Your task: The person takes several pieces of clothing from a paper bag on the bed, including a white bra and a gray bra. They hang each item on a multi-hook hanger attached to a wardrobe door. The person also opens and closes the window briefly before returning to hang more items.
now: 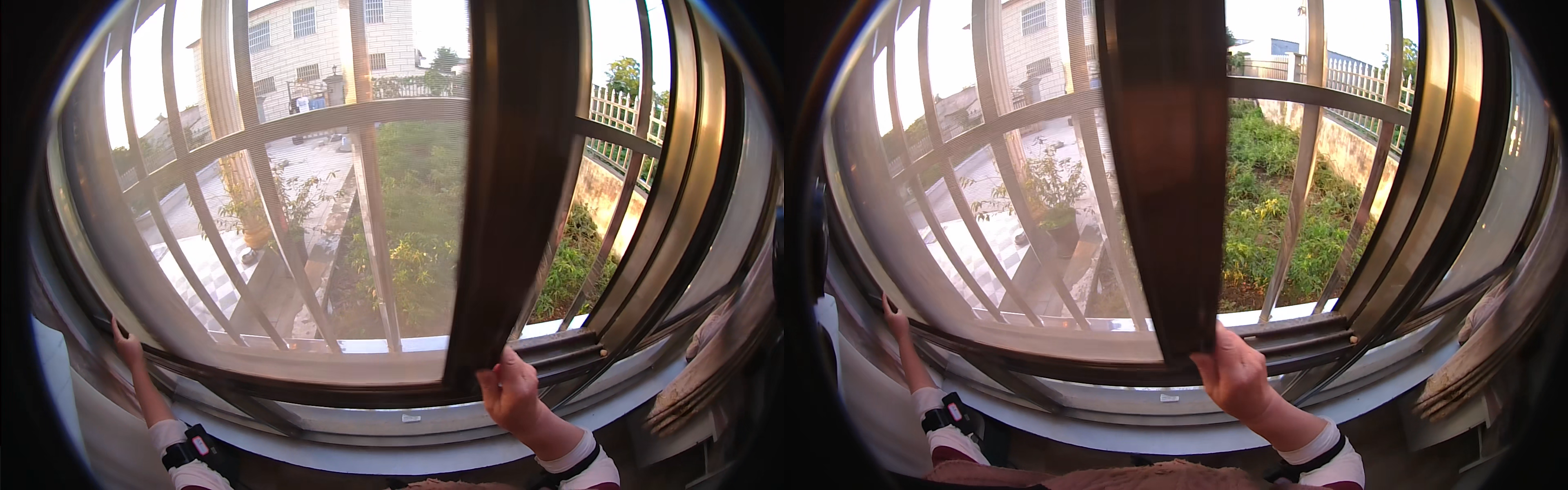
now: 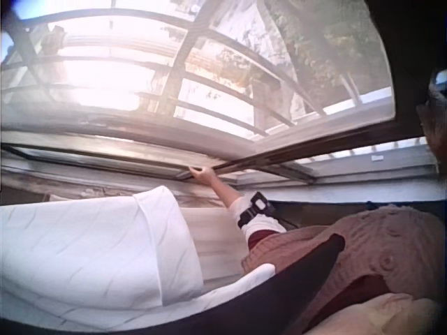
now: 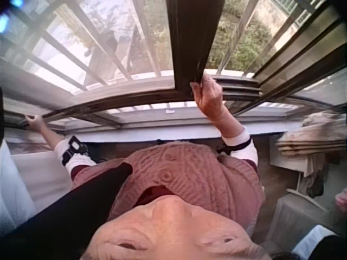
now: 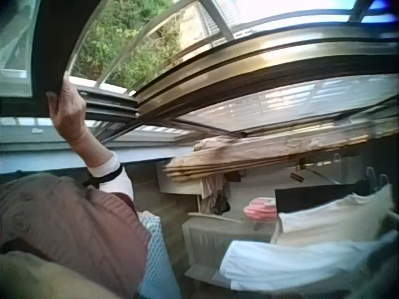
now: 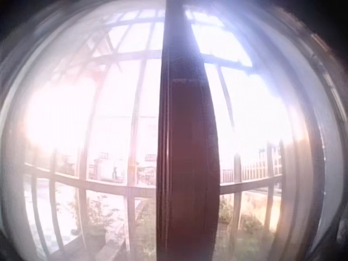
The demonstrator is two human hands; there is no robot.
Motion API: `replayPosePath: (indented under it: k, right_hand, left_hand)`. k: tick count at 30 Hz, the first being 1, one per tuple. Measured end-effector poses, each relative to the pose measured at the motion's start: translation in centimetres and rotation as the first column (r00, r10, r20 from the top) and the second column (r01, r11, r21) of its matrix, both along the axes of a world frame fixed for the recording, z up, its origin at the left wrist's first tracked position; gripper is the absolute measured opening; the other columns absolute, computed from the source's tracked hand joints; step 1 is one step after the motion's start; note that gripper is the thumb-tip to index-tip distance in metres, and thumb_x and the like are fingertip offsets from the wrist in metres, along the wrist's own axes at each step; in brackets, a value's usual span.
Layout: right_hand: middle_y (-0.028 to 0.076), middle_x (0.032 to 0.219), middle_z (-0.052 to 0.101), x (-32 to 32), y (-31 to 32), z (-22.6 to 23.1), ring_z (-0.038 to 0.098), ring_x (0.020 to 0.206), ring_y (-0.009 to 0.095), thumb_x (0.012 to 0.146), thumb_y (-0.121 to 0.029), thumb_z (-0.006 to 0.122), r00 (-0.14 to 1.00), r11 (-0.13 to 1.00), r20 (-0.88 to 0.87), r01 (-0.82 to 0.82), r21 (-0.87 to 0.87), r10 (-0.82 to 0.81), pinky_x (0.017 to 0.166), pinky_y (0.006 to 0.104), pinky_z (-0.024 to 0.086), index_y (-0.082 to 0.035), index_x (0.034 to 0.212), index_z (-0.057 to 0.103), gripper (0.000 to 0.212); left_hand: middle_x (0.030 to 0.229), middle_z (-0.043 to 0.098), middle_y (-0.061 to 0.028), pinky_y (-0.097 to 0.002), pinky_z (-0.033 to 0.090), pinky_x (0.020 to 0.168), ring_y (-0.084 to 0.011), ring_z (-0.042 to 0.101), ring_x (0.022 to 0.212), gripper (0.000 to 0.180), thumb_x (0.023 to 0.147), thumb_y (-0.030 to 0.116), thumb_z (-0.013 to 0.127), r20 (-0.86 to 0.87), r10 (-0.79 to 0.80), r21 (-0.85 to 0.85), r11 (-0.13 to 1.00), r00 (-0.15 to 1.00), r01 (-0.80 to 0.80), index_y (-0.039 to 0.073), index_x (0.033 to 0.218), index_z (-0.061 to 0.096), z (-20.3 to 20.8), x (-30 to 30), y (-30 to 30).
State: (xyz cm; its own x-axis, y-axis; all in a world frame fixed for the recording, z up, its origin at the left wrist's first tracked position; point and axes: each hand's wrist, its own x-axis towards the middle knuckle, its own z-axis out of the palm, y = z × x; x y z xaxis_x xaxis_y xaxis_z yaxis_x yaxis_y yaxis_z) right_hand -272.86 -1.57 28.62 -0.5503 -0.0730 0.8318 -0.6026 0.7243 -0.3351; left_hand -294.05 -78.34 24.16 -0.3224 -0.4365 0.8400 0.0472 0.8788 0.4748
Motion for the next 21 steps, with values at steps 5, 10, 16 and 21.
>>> replayPosePath:
  k: [5, 10, 16, 21]
  right_hand:
    - [0.013, 0.075, 0.056, -2.2, -5.4, 0.7, 0.057, 0.064, 0.022, 0.08, -0.01, 0.06, 0.996, 0.975, -0.024, -0.076, 0.21, 0.083, 0.057, 0.0303, 0.046, 0.01, 0.122, 0.039, 0.051]
    - [0.014, 0.075, 0.057, -4.9, -12.9, 0.5, 0.059, 0.065, 0.023, 0.082, -0.01, 0.056, 0.984, 0.951, 0.026, -0.174, 0.254, 0.173, 0.055, 0.0313, 0.047, 0.01, 0.121, 0.039, 0.047]
    - [0.011, 0.073, 0.056, -7.8, -20.5, -0.1, 0.056, 0.065, 0.022, 0.083, -0.014, 0.054, 0.97, 0.939, -0.006, -0.233, 0.254, 0.242, 0.054, 0.0319, 0.046, 0.009, 0.124, 0.036, 0.051]
    - [0.012, 0.075, 0.058, -9.1, -25.1, -0.6, 0.061, 0.066, 0.024, 0.083, -0.015, 0.053, 0.959, 0.93, 0.1, -0.282, 0.236, 0.265, 0.051, 0.033, 0.048, 0.006, 0.13, 0.029, 0.057]
  left_hand:
    - [0.123, 0.05, -0.0111, -0.0289, 0.037, 0.09, -0.0196, 0.048, 0.11, 0.037, 0.087, 0.002, 0.042, -0.143, -0.079, 0.18, 0.978, 0.987, 0.105, 0.005, 0.123, 0.046, 1.3, 1.1, 2.2]
    - [0.119, 0.053, -0.007, -0.0289, 0.04, 0.085, -0.0188, 0.051, 0.106, 0.031, 0.09, 0.008, 0.043, -0.15, -0.113, 0.058, 0.991, 0.982, 0.123, 0.005, 0.121, 0.048, 5.4, 5.9, 14.5]
    - [0.113, 0.054, -0.0126, -0.0331, 0.043, 0.084, -0.0243, 0.052, 0.102, 0.023, 0.089, 0.001, 0.046, -0.355, -0.239, -0.472, 0.88, 0.904, 0.047, 0.001, 0.111, 0.051, 9.4, 11.5, 27.5]
    - [0.103, 0.054, -0.017, -0.0395, 0.043, 0.081, -0.0308, 0.052, 0.093, 0.015, 0.084, -0.003, 0.047, -0.352, -0.405, -0.651, 0.753, 0.844, 0.089, 0.0, 0.098, 0.051, 9.4, 15.1, 34.9]
